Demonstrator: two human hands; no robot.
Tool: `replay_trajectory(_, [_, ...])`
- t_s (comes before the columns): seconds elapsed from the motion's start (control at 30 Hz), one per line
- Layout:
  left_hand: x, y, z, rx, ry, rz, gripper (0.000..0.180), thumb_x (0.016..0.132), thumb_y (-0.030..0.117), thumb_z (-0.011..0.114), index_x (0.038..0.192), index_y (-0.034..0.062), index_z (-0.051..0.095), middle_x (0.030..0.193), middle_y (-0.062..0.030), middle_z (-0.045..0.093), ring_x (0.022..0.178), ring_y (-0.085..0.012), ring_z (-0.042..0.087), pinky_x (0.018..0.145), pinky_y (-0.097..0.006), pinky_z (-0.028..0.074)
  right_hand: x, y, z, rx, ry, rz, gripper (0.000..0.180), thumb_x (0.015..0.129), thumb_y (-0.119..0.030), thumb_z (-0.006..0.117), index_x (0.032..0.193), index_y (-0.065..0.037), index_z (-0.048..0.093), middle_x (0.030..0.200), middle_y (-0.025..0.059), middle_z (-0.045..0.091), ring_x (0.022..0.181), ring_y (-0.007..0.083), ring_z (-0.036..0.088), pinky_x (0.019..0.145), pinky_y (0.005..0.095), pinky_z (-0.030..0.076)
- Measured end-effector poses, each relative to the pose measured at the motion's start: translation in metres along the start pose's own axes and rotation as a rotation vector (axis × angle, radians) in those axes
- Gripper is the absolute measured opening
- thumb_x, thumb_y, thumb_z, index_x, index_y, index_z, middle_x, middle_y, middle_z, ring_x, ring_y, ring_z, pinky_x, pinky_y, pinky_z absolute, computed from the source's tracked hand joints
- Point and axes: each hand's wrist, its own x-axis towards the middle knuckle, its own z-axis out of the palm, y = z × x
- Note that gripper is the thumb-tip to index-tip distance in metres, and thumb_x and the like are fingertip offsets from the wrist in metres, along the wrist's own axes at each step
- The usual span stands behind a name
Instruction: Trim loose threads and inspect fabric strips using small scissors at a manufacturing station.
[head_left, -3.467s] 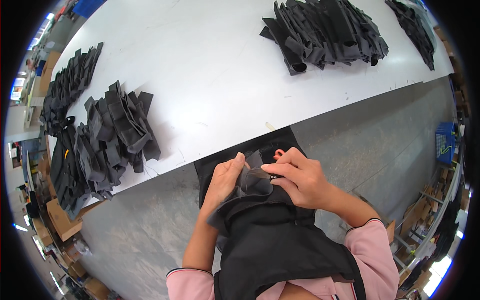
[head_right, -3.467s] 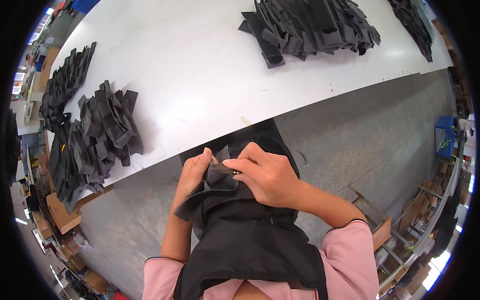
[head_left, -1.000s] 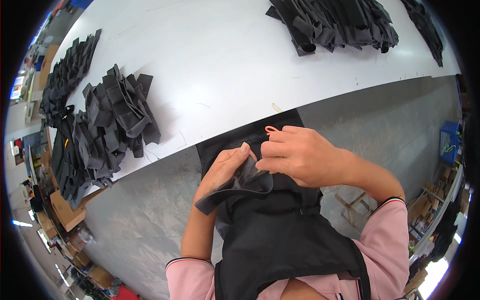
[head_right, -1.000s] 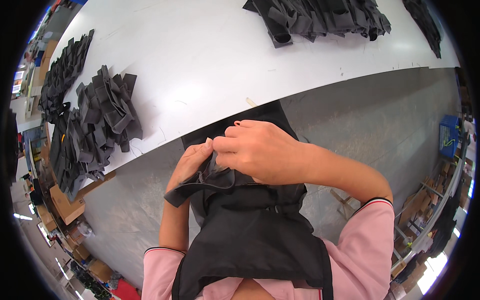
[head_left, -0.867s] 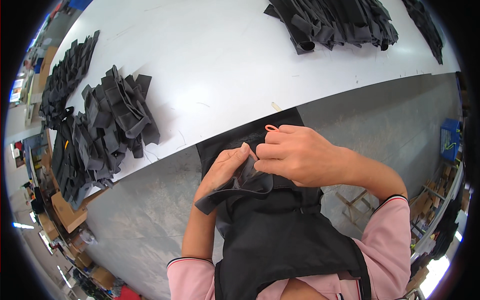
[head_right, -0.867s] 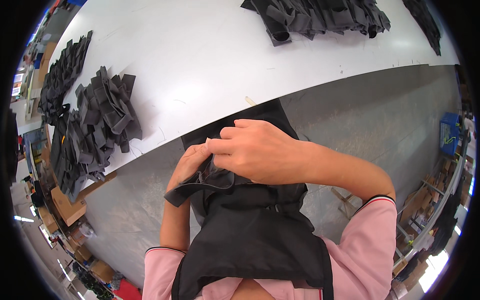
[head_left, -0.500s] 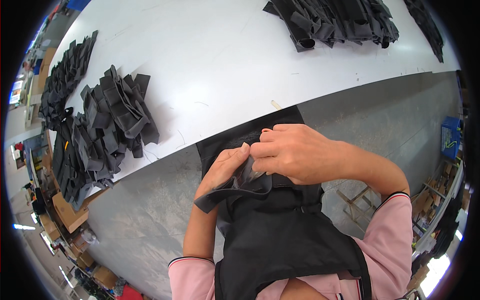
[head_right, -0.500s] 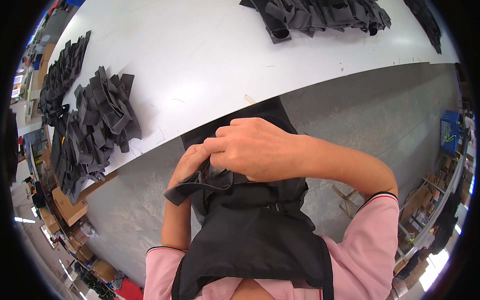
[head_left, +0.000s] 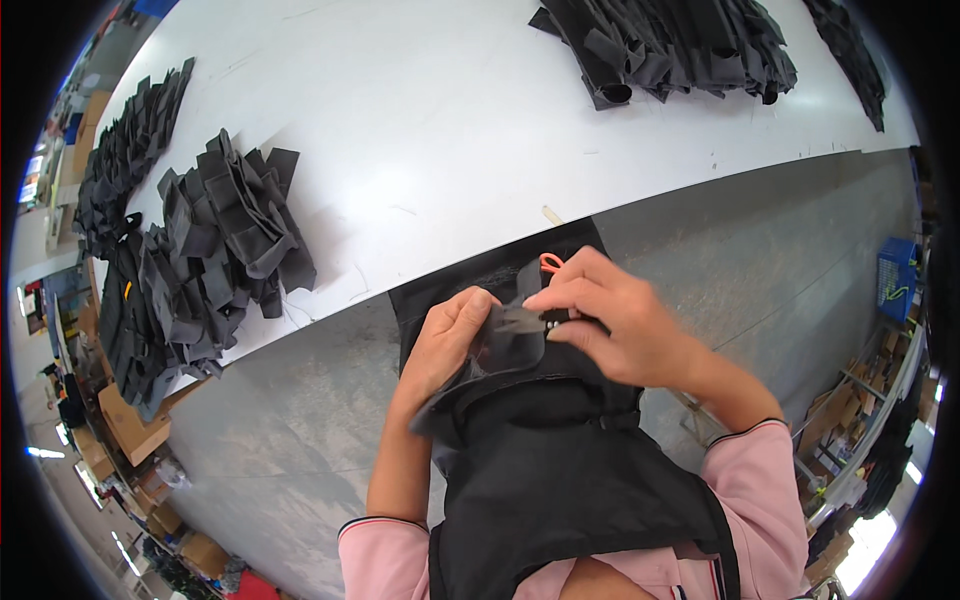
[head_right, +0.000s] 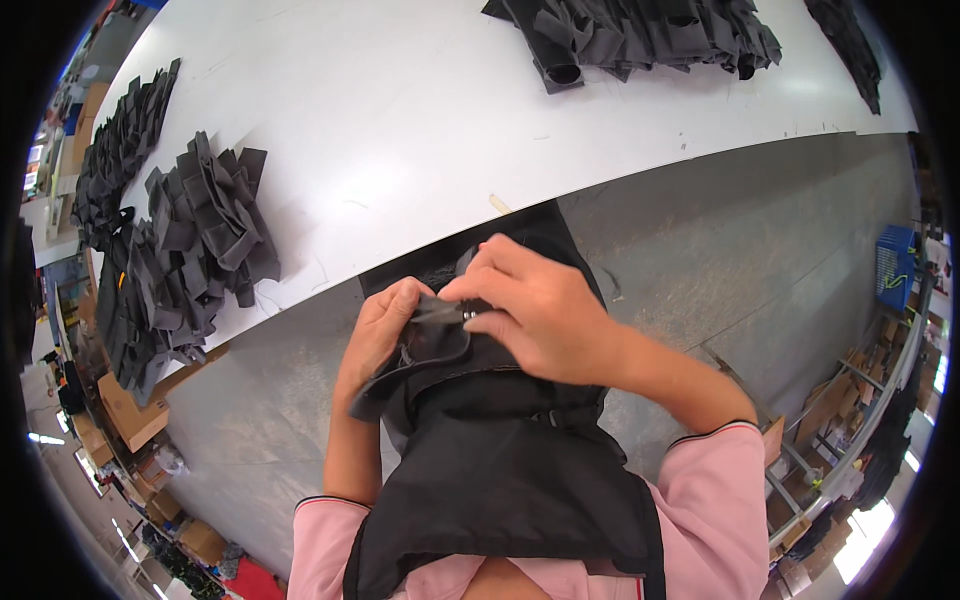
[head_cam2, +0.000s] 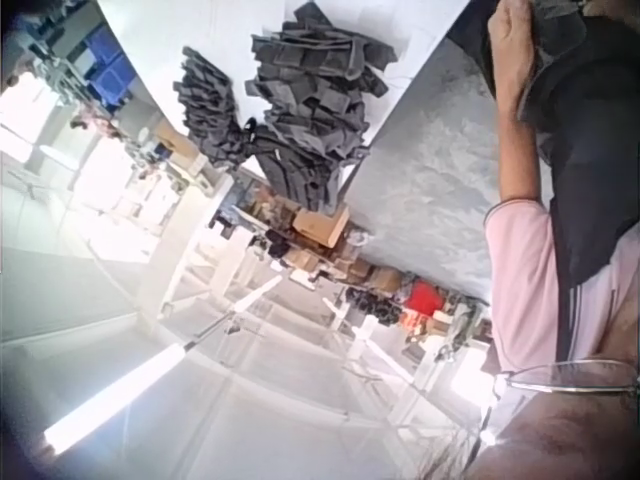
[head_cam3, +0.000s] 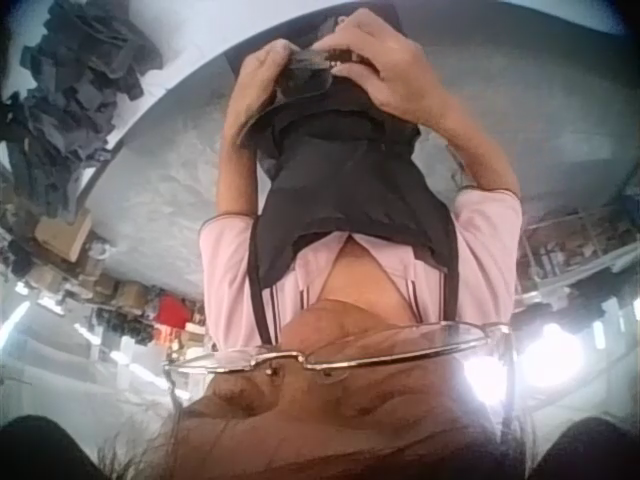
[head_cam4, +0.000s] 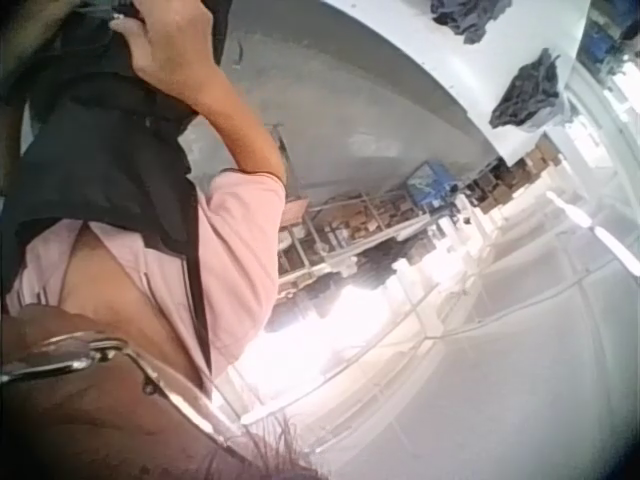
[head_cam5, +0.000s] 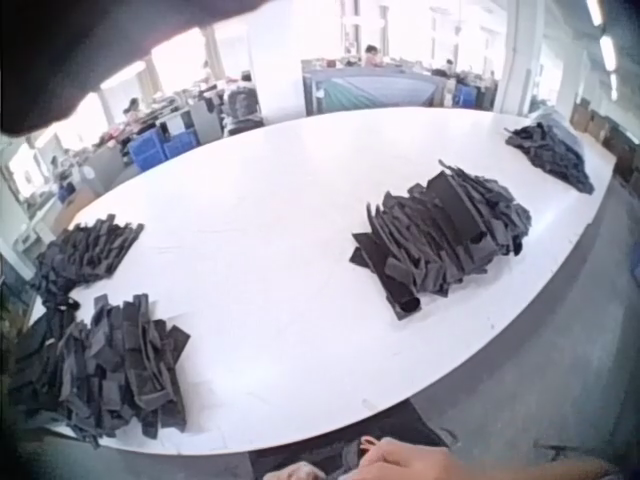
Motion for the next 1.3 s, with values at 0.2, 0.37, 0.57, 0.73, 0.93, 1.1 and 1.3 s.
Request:
replay_trajectory(0.2, [-0.007, 0.015, 0.027, -0.114, 0.126, 0.191, 0.030, 0.087, 0.004, 0.053, 0.116, 0.0037, 0.046, 0.113, -0.0073, 0.053, 0.101, -0.0145, 0.054, 0.087, -0.026, 0.043, -0.014, 0.028, 0.020, -0.359, 0.084, -0.210, 0.033, 0.055, -0.003, 0.068, 0.086, -0.011, 0.064, 0.066, 0.0024, 0.052, 0.056, 0.0224, 0.054, 0.049, 0.0314, 0.041])
replay_trajectory(0.37, [-0.012, 0.015, 0.034, -0.242, 0.065, 0.112, 0.049, 0.070, -0.003, 0.048, 0.118, 0.0030, 0.040, 0.105, -0.0096, 0.053, 0.087, -0.0188, 0.057, 0.077, -0.028, 0.046, -0.001, 0.046, 0.014, -0.310, 0.213, -0.262, 0.025, 0.053, -0.001, 0.066, 0.075, -0.012, 0.066, 0.059, 0.0026, 0.047, 0.054, 0.0217, 0.051, 0.046, 0.0321, 0.038])
replay_trajectory(0.57, [-0.015, -0.010, 0.040, -0.525, 0.055, 0.167, 0.051, 0.069, -0.001, 0.048, 0.118, 0.0034, 0.036, 0.105, -0.0103, 0.052, 0.084, -0.0160, 0.054, 0.068, -0.028, 0.048, 0.001, 0.053, 0.029, -0.172, 0.184, -0.121, 0.021, 0.058, 0.001, 0.067, 0.076, -0.010, 0.062, 0.062, 0.0015, 0.051, 0.057, 0.0207, 0.055, 0.050, 0.0319, 0.043])
replay_trajectory(0.73, [-0.010, -0.009, 0.055, -0.408, 0.356, 0.269, 0.054, 0.072, -0.005, 0.050, 0.124, 0.0031, 0.036, 0.110, -0.0076, 0.051, 0.088, -0.0142, 0.054, 0.072, -0.030, 0.048, 0.009, 0.032, 0.021, -0.143, 0.104, 0.048, 0.027, 0.066, -0.002, 0.066, 0.092, -0.010, 0.065, 0.077, 0.0038, 0.056, 0.066, 0.0221, 0.056, 0.058, 0.0325, 0.045])
replay_trajectory(0.93, [-0.001, -0.017, 0.052, -0.352, 0.472, 0.395, 0.054, 0.078, -0.008, 0.049, 0.127, 0.0022, 0.031, 0.115, -0.0089, 0.047, 0.102, -0.0140, 0.050, 0.085, -0.028, 0.043, -0.024, 0.004, 0.019, -0.272, 0.160, 0.058, 0.038, 0.069, -0.002, 0.069, 0.106, -0.007, 0.063, 0.080, 0.0063, 0.055, 0.065, 0.0218, 0.056, 0.057, 0.0302, 0.046])
replay_trajectory(1.1, [0.001, -0.018, 0.052, -0.288, 0.485, 0.398, 0.057, 0.078, -0.009, 0.049, 0.128, 0.0016, 0.025, 0.118, -0.0099, 0.043, 0.106, -0.0139, 0.046, 0.092, -0.027, 0.038, -0.015, -0.004, 0.020, -0.497, 0.072, -0.008, 0.035, 0.068, -0.005, 0.071, 0.102, -0.004, 0.064, 0.078, 0.0046, 0.056, 0.060, 0.0196, 0.056, 0.053, 0.0295, 0.045])
replay_trajectory(1.3, [0.007, -0.026, 0.051, -0.218, 0.542, 0.499, 0.055, 0.081, -0.008, 0.051, 0.129, 0.0041, 0.027, 0.113, -0.0088, 0.046, 0.099, -0.0122, 0.049, 0.086, -0.026, 0.041, -0.008, -0.011, 0.021, -0.593, 0.047, -0.085, 0.033, 0.068, -0.002, 0.062, 0.101, -0.001, 0.064, 0.076, 0.0044, 0.052, 0.055, 0.0178, 0.052, 0.050, 0.0280, 0.043])
